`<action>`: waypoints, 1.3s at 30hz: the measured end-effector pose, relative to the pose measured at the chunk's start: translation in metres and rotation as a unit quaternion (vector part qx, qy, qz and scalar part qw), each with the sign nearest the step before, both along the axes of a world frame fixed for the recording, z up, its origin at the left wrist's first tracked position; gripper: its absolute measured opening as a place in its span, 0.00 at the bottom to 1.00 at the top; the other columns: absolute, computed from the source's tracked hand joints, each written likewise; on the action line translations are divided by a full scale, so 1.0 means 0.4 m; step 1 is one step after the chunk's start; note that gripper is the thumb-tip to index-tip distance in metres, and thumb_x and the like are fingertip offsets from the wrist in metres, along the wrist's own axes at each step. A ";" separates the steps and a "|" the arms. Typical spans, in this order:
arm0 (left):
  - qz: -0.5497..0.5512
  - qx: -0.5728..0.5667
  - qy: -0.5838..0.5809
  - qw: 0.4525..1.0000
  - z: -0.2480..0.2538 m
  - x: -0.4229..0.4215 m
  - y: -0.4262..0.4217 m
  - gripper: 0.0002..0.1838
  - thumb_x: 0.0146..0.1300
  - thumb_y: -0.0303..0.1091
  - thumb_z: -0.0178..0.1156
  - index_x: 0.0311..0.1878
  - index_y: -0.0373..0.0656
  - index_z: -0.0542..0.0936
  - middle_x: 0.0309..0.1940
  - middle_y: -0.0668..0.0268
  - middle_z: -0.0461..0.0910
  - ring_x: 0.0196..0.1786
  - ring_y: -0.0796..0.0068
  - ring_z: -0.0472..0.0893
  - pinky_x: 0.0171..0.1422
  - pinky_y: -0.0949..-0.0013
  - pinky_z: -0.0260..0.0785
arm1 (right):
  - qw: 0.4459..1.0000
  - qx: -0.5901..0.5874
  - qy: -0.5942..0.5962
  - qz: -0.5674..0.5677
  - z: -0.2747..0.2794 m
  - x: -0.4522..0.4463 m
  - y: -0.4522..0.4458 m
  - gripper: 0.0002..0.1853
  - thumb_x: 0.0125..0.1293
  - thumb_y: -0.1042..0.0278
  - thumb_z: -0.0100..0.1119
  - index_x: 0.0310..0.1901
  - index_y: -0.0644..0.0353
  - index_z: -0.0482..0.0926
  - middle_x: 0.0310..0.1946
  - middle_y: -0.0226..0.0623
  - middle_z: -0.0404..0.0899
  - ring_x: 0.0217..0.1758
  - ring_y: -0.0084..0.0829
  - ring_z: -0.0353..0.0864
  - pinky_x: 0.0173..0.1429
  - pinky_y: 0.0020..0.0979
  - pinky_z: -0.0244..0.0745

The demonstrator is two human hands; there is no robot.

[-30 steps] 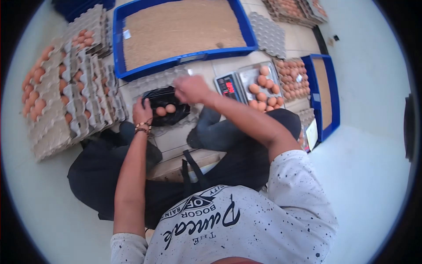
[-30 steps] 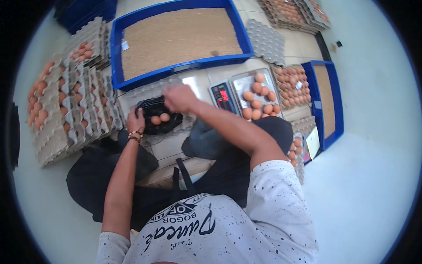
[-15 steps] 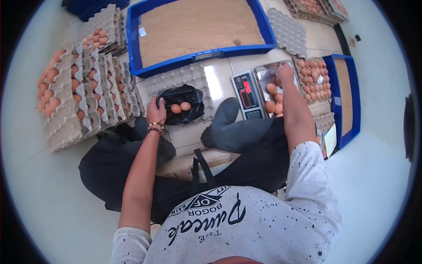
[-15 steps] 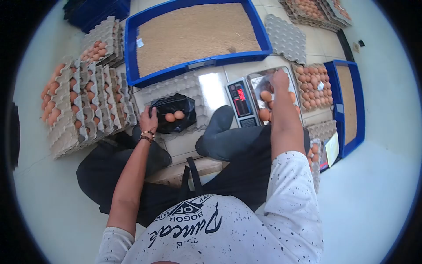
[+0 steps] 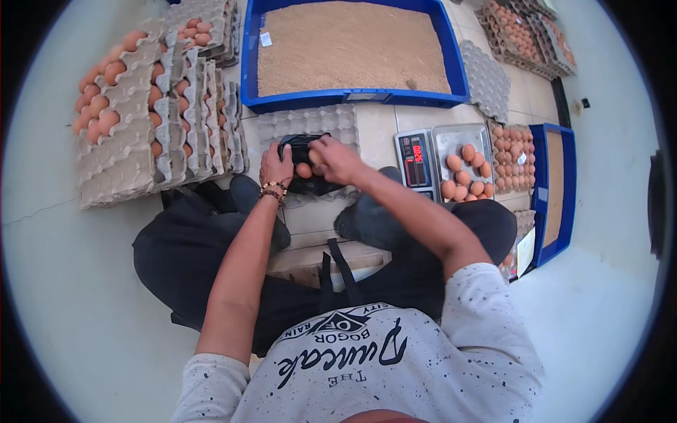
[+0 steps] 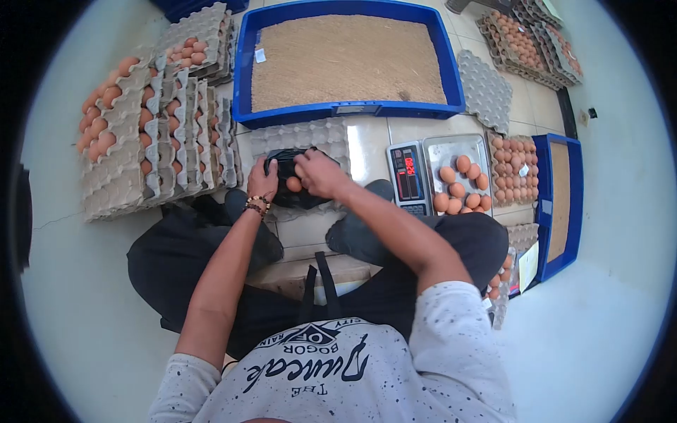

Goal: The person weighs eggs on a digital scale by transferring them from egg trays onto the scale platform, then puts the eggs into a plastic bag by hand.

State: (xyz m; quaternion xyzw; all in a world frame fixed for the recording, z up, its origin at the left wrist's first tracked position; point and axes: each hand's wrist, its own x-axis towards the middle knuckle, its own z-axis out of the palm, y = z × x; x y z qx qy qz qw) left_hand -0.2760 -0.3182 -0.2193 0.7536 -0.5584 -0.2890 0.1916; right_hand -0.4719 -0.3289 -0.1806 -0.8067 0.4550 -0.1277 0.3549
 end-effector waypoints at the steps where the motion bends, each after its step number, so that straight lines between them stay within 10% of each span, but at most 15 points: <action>1: 0.005 -0.003 0.003 1.000 0.001 0.002 0.001 0.22 0.66 0.52 0.50 0.52 0.45 0.75 0.43 0.47 0.76 0.49 0.43 0.75 0.52 0.50 0.68 | 1.000 -0.004 0.022 0.004 -0.024 0.036 -0.003 0.25 0.52 0.74 0.59 0.54 0.62 0.70 0.49 0.50 0.72 0.55 0.50 0.72 0.59 0.42 0.70; 8: 0.014 -0.085 0.031 0.996 -0.054 0.011 0.003 0.23 0.66 0.52 0.50 0.53 0.43 0.76 0.41 0.45 0.77 0.47 0.44 0.76 0.51 0.51 0.68 | 0.997 -0.044 0.058 0.015 -0.185 0.081 -0.013 0.13 0.57 0.66 0.57 0.43 0.60 0.73 0.39 0.43 0.78 0.47 0.46 0.77 0.50 0.40 0.75; 11: 0.018 -0.059 0.037 0.997 -0.060 0.009 -0.005 0.22 0.66 0.49 0.53 0.54 0.42 0.77 0.42 0.45 0.79 0.46 0.45 0.78 0.52 0.53 0.70 | 0.989 -0.127 0.055 0.054 -0.012 -0.002 -0.026 0.11 0.53 0.64 0.59 0.37 0.59 0.75 0.36 0.43 0.78 0.45 0.45 0.78 0.48 0.41 0.75; 17: 0.004 -0.033 0.024 0.999 -0.049 0.014 -0.006 0.22 0.67 0.48 0.52 0.55 0.42 0.76 0.44 0.46 0.79 0.49 0.44 0.78 0.53 0.54 0.69 | 0.907 -0.055 0.239 -0.342 0.057 -0.478 -0.120 0.15 0.51 0.77 0.57 0.44 0.61 0.76 0.42 0.48 0.81 0.50 0.48 0.80 0.53 0.44 0.75; 24: -0.011 -0.034 0.018 0.999 -0.045 -0.005 0.005 0.22 0.67 0.48 0.53 0.54 0.40 0.76 0.46 0.45 0.79 0.51 0.45 0.77 0.56 0.55 0.69 | 0.769 0.172 0.374 -0.490 0.026 -0.783 -0.035 0.23 0.39 0.67 0.72 0.41 0.63 0.82 0.41 0.51 0.83 0.45 0.45 0.84 0.49 0.38 0.80; 30: 0.000 -0.044 0.016 0.999 -0.016 -0.013 0.009 0.23 0.66 0.48 0.54 0.54 0.39 0.76 0.48 0.45 0.78 0.53 0.45 0.77 0.58 0.55 0.68 | 0.812 0.136 0.416 -0.387 -0.072 -0.807 -0.027 0.25 0.49 0.50 0.67 0.43 0.64 0.82 0.42 0.53 0.82 0.49 0.46 0.82 0.54 0.39 0.77; 36: 0.049 -0.045 0.065 0.996 -0.011 -0.015 0.001 0.22 0.63 0.49 0.56 0.51 0.42 0.79 0.44 0.48 0.81 0.50 0.46 0.79 0.55 0.56 0.70 | 0.844 -0.134 0.311 -0.417 0.012 -0.557 -0.133 0.10 0.57 0.64 0.59 0.33 0.62 0.81 0.37 0.47 0.84 0.41 0.46 0.83 0.46 0.43 0.78; 39: 0.081 -0.048 0.074 0.993 -0.001 -0.020 -0.008 0.21 0.62 0.48 0.57 0.50 0.43 0.80 0.43 0.49 0.82 0.49 0.47 0.79 0.54 0.56 0.70 | 0.963 -0.078 0.014 -0.256 0.049 -0.326 -0.153 0.11 0.52 0.66 0.61 0.35 0.64 0.78 0.33 0.51 0.81 0.39 0.46 0.82 0.43 0.43 0.76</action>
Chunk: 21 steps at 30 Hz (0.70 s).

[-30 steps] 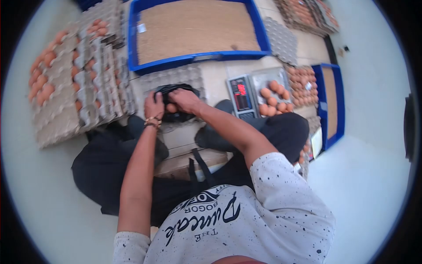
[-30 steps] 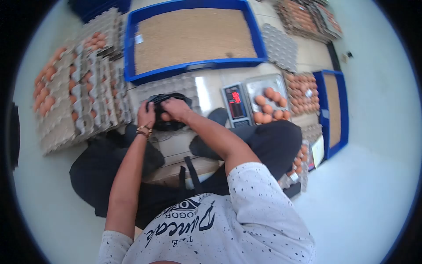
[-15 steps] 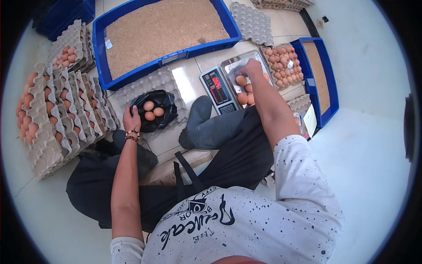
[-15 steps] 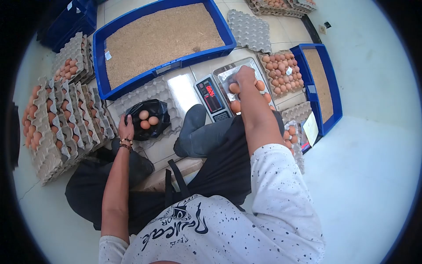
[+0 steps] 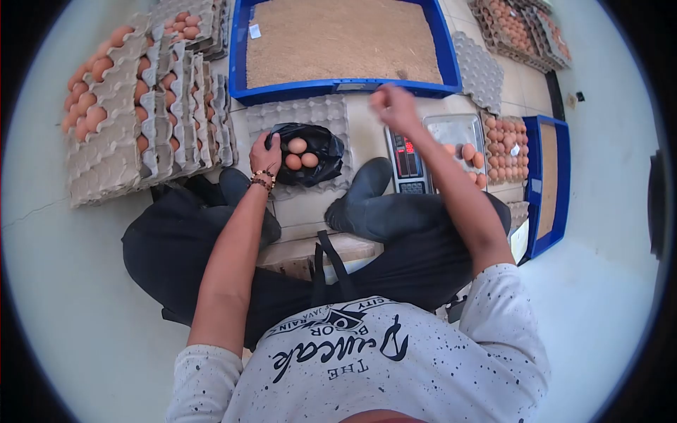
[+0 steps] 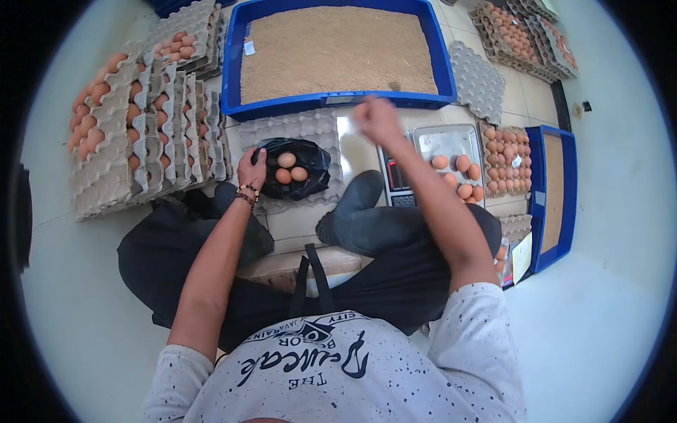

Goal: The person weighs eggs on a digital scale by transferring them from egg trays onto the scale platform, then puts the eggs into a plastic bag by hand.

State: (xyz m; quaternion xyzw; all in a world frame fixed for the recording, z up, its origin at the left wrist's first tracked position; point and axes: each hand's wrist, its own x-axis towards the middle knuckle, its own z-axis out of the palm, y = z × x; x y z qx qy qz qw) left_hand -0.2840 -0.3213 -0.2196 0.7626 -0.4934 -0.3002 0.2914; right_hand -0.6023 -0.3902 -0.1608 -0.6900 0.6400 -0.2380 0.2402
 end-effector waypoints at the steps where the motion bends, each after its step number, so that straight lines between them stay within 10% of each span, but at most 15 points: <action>1: 0.005 0.002 0.009 1.000 -0.008 0.005 -0.005 0.21 0.62 0.49 0.57 0.50 0.43 0.80 0.43 0.49 0.81 0.49 0.47 0.79 0.54 0.57 0.71 | 0.997 0.012 -0.046 0.064 -0.005 0.083 0.022 0.12 0.51 0.67 0.61 0.36 0.64 0.78 0.35 0.54 0.80 0.41 0.48 0.81 0.46 0.42 0.75; 5: 0.000 0.047 0.009 0.999 -0.012 0.028 -0.002 0.23 0.61 0.49 0.59 0.51 0.43 0.80 0.45 0.49 0.81 0.51 0.47 0.79 0.56 0.57 0.70 | 0.971 0.111 -0.046 0.208 -0.076 0.362 0.126 0.22 0.52 0.62 0.65 0.48 0.63 0.75 0.35 0.50 0.80 0.42 0.54 0.80 0.51 0.44 0.74; 11: -0.013 -0.022 0.012 1.000 -0.080 0.051 0.012 0.24 0.61 0.48 0.59 0.52 0.39 0.79 0.47 0.48 0.80 0.52 0.49 0.79 0.59 0.60 0.69 | 0.983 0.173 0.002 0.061 -0.191 0.536 0.188 0.14 0.60 0.63 0.54 0.43 0.63 0.72 0.34 0.56 0.79 0.43 0.54 0.79 0.47 0.52 0.74; 15: -0.019 -0.003 0.005 1.000 -0.087 0.056 -0.005 0.20 0.63 0.46 0.59 0.50 0.41 0.80 0.44 0.50 0.82 0.49 0.52 0.81 0.56 0.61 0.70 | 0.989 0.039 0.001 0.141 -0.075 0.391 0.123 0.10 0.55 0.64 0.56 0.36 0.58 0.77 0.30 0.50 0.80 0.37 0.52 0.80 0.42 0.48 0.74; 19: -0.026 -0.002 0.000 1.000 -0.039 0.025 -0.006 0.18 0.64 0.45 0.57 0.47 0.41 0.80 0.40 0.50 0.82 0.45 0.52 0.81 0.51 0.60 0.70 | 0.992 -0.007 0.105 -0.067 -0.069 0.022 0.040 0.19 0.50 0.69 0.57 0.47 0.57 0.79 0.42 0.47 0.81 0.47 0.49 0.80 0.50 0.47 0.75; 21: -0.030 0.014 -0.010 0.999 -0.046 0.028 -0.007 0.18 0.64 0.46 0.57 0.47 0.41 0.80 0.40 0.50 0.82 0.45 0.51 0.81 0.51 0.60 0.70 | 0.933 0.223 0.235 -0.157 0.009 -0.163 0.045 0.19 0.49 0.66 0.61 0.45 0.60 0.81 0.43 0.46 0.82 0.48 0.48 0.81 0.52 0.43 0.76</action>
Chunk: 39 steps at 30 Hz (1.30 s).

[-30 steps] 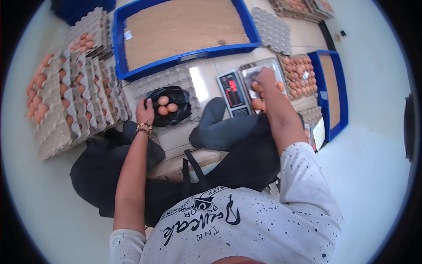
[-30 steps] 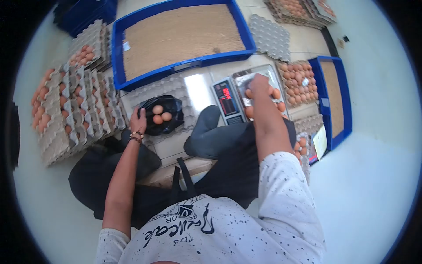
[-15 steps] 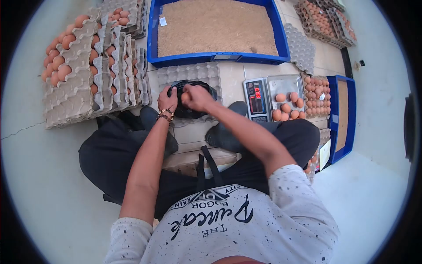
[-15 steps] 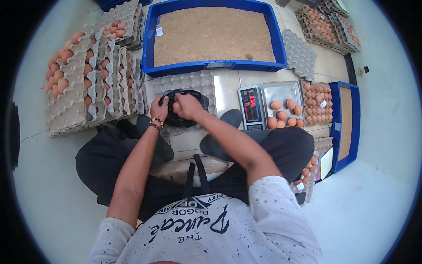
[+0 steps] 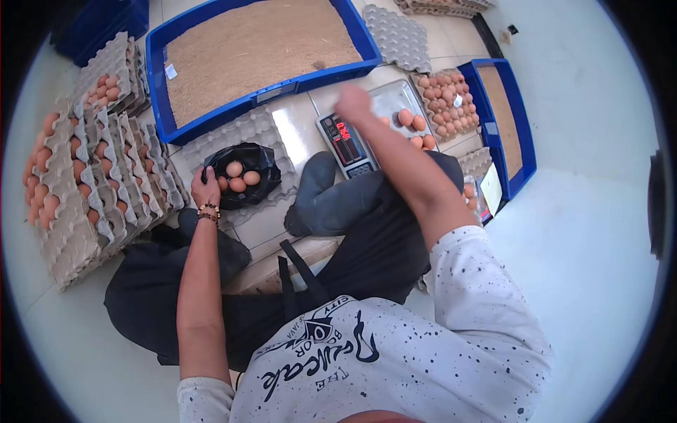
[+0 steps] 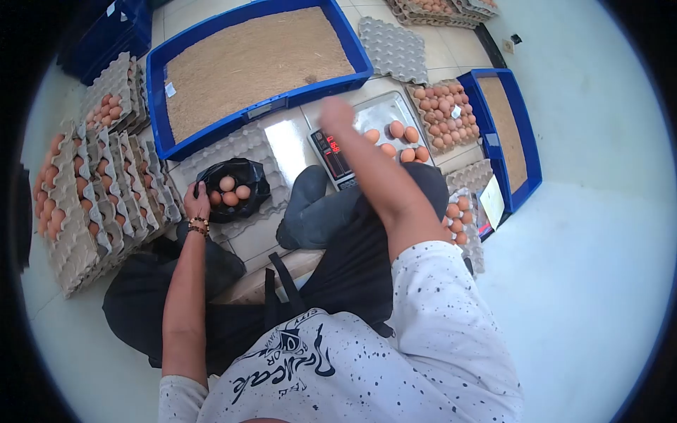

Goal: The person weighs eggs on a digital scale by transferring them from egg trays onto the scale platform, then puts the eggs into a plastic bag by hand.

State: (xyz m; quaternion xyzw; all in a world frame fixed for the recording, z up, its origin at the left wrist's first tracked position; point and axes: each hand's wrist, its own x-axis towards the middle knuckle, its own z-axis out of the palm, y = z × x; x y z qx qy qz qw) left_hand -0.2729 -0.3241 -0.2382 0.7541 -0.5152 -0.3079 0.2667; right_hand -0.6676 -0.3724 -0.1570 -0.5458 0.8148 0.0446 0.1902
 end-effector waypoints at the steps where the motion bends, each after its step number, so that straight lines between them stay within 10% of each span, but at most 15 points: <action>1: -0.002 0.004 -0.006 1.000 -0.003 -0.001 0.000 0.18 0.64 0.46 0.57 0.47 0.41 0.79 0.40 0.50 0.82 0.45 0.50 0.81 0.51 0.60 0.70 | 0.997 0.002 0.028 -0.073 0.029 -0.062 0.030 0.18 0.49 0.63 0.63 0.42 0.61 0.83 0.43 0.48 0.82 0.47 0.46 0.82 0.53 0.40 0.77; 13: 0.025 -0.017 0.010 0.999 0.010 -0.014 0.006 0.23 0.61 0.49 0.59 0.51 0.40 0.80 0.45 0.48 0.81 0.51 0.51 0.80 0.57 0.59 0.69 | 0.986 0.047 0.046 -0.151 -0.048 -0.140 0.094 0.27 0.47 0.58 0.68 0.49 0.63 0.77 0.44 0.50 0.82 0.52 0.45 0.82 0.55 0.41 0.76; 18: 0.053 -0.038 0.015 0.998 0.023 -0.027 0.001 0.21 0.62 0.46 0.57 0.49 0.40 0.81 0.43 0.47 0.81 0.50 0.47 0.80 0.56 0.58 0.70 | 0.944 -0.194 -0.265 0.040 -0.050 0.153 -0.006 0.27 0.46 0.62 0.67 0.49 0.61 0.73 0.38 0.56 0.81 0.44 0.54 0.82 0.50 0.45 0.76; 20: 0.039 -0.013 0.005 0.999 0.012 -0.020 -0.007 0.21 0.62 0.49 0.58 0.51 0.43 0.80 0.45 0.51 0.82 0.50 0.51 0.80 0.56 0.61 0.70 | 0.920 -0.093 -0.356 0.136 0.001 0.335 0.023 0.26 0.46 0.65 0.67 0.49 0.60 0.73 0.37 0.55 0.81 0.44 0.53 0.81 0.50 0.45 0.76; 32: 0.063 -0.057 0.026 0.996 -0.048 0.019 -0.003 0.22 0.64 0.49 0.57 0.49 0.40 0.82 0.42 0.51 0.82 0.46 0.57 0.81 0.52 0.60 0.70 | 0.912 -0.099 -0.154 0.366 -0.054 0.485 0.074 0.15 0.53 0.64 0.59 0.42 0.59 0.75 0.40 0.48 0.81 0.45 0.47 0.81 0.45 0.44 0.77; 39: 0.037 -0.017 0.009 0.999 -0.016 0.007 -0.009 0.19 0.66 0.45 0.56 0.50 0.40 0.80 0.43 0.54 0.83 0.46 0.60 0.82 0.54 0.65 0.70 | 0.992 -0.111 0.065 -0.013 0.008 -0.108 -0.011 0.14 0.49 0.66 0.64 0.38 0.60 0.79 0.37 0.46 0.83 0.44 0.45 0.83 0.45 0.45 0.78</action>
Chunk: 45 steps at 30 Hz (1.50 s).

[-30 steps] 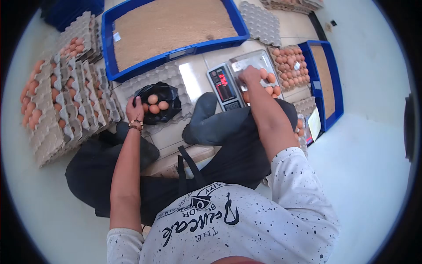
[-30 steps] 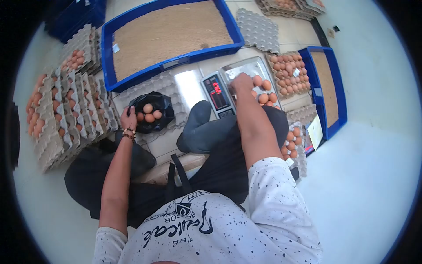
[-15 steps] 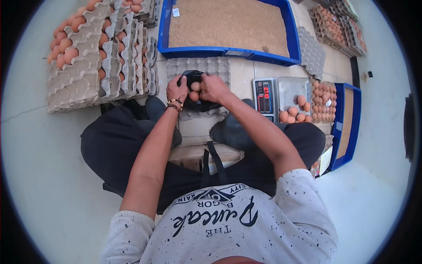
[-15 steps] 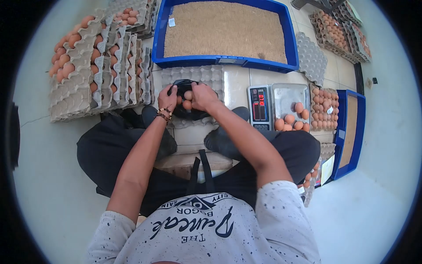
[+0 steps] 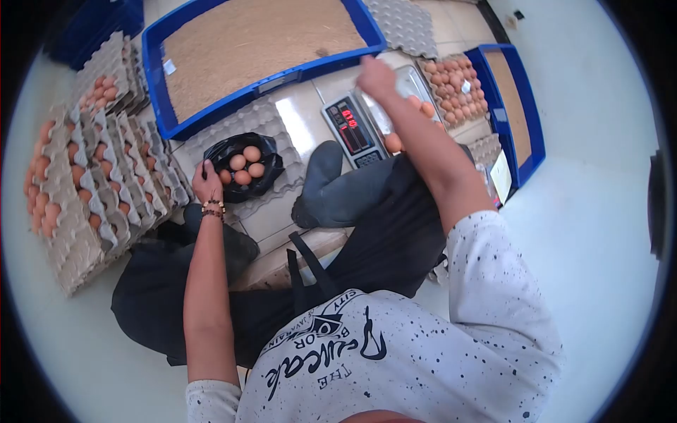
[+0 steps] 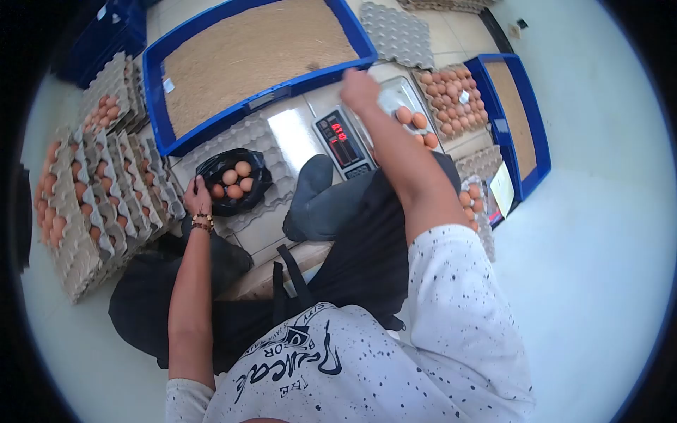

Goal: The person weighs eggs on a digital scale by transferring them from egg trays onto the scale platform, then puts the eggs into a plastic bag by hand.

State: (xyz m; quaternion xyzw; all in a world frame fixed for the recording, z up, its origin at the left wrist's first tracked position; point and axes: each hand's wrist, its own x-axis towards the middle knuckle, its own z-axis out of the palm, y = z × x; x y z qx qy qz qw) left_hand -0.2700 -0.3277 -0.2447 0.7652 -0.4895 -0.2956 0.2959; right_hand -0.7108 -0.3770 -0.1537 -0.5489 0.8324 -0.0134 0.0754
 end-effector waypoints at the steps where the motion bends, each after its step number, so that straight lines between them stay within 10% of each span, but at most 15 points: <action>1: -0.003 -0.005 -0.013 1.000 0.001 -0.002 0.002 0.19 0.66 0.45 0.56 0.51 0.40 0.80 0.43 0.54 0.83 0.47 0.60 0.81 0.54 0.65 0.70 | 0.997 0.038 0.021 -0.069 0.013 -0.089 0.016 0.16 0.48 0.63 0.65 0.39 0.60 0.81 0.40 0.47 0.83 0.45 0.45 0.83 0.46 0.41 0.79; 5: -0.016 0.012 0.015 1.000 -0.001 0.003 0.004 0.21 0.66 0.46 0.56 0.52 0.38 0.80 0.43 0.54 0.83 0.46 0.62 0.82 0.54 0.65 0.70 | 0.948 0.120 0.013 -0.295 -0.048 -0.258 0.113 0.19 0.47 0.61 0.67 0.41 0.60 0.84 0.47 0.49 0.82 0.51 0.43 0.83 0.52 0.37 0.79; 11: -0.021 -0.014 -0.004 1.000 0.058 -0.027 0.017 0.19 0.66 0.44 0.56 0.47 0.35 0.81 0.37 0.52 0.83 0.41 0.63 0.82 0.49 0.64 0.71 | 0.959 0.243 -0.013 -0.143 -0.095 -0.244 0.126 0.33 0.46 0.55 0.70 0.53 0.65 0.75 0.53 0.52 0.78 0.59 0.45 0.77 0.61 0.39 0.73; 13: -0.011 -0.031 -0.003 0.999 0.062 -0.027 0.018 0.20 0.65 0.46 0.57 0.49 0.38 0.81 0.35 0.50 0.83 0.40 0.63 0.83 0.48 0.64 0.71 | 0.975 0.187 0.019 -0.121 -0.130 -0.230 0.121 0.23 0.50 0.60 0.66 0.47 0.61 0.79 0.48 0.48 0.81 0.54 0.44 0.80 0.57 0.39 0.76; 17: 0.008 0.017 0.048 0.999 0.055 -0.021 0.018 0.21 0.67 0.47 0.56 0.52 0.38 0.80 0.42 0.54 0.84 0.47 0.63 0.82 0.54 0.67 0.70 | 0.995 -0.037 -0.089 -0.023 -0.080 -0.038 0.029 0.19 0.49 0.64 0.64 0.43 0.63 0.79 0.39 0.48 0.83 0.45 0.46 0.83 0.52 0.40 0.77; 20: 0.013 0.006 0.033 0.999 0.036 -0.016 0.013 0.20 0.66 0.46 0.56 0.51 0.38 0.81 0.41 0.53 0.84 0.47 0.62 0.82 0.54 0.66 0.70 | 0.895 -0.204 -0.379 0.120 -0.116 0.188 -0.034 0.10 0.50 0.73 0.62 0.36 0.62 0.80 0.30 0.47 0.83 0.37 0.44 0.84 0.44 0.37 0.78; 27: 0.003 0.018 0.027 0.999 0.037 0.003 0.005 0.20 0.66 0.46 0.56 0.50 0.38 0.81 0.41 0.51 0.83 0.46 0.58 0.82 0.53 0.65 0.70 | 0.874 0.013 -0.407 0.266 -0.087 0.693 0.104 0.21 0.46 0.66 0.68 0.43 0.61 0.75 0.41 0.51 0.80 0.48 0.48 0.80 0.51 0.44 0.74; 32: -0.004 -0.043 -0.011 0.999 0.018 0.006 0.015 0.20 0.65 0.47 0.57 0.46 0.38 0.82 0.38 0.51 0.83 0.42 0.57 0.82 0.51 0.63 0.71 | 0.924 -0.035 -0.370 0.093 -0.209 0.841 0.109 0.15 0.53 0.62 0.62 0.40 0.60 0.77 0.33 0.50 0.82 0.40 0.51 0.82 0.46 0.44 0.75; 36: -0.016 -0.032 0.124 0.992 0.061 -0.020 0.006 0.20 0.66 0.46 0.56 0.31 0.37 0.81 0.25 0.58 0.82 0.28 0.67 0.77 0.36 0.63 0.69 | 0.927 -0.039 -0.362 0.093 -0.174 0.781 0.082 0.11 0.58 0.62 0.55 0.38 0.59 0.79 0.31 0.48 0.83 0.38 0.50 0.82 0.45 0.46 0.75; 42: -0.025 0.005 0.043 0.999 0.035 -0.004 0.000 0.21 0.68 0.47 0.55 0.50 0.38 0.81 0.41 0.55 0.84 0.44 0.66 0.82 0.52 0.66 0.70 | 0.972 -0.106 -0.175 0.119 -0.061 0.364 -0.027 0.10 0.47 0.67 0.59 0.32 0.59 0.82 0.31 0.50 0.82 0.37 0.48 0.83 0.44 0.46 0.78; 45: -0.034 0.002 0.046 0.998 0.007 0.000 0.000 0.21 0.68 0.47 0.55 0.51 0.38 0.80 0.42 0.55 0.84 0.45 0.66 0.82 0.53 0.66 0.70 | 0.990 -0.018 -0.082 -0.112 -0.049 0.044 -0.043 0.11 0.51 0.67 0.60 0.36 0.59 0.83 0.40 0.47 0.83 0.45 0.46 0.84 0.48 0.43 0.79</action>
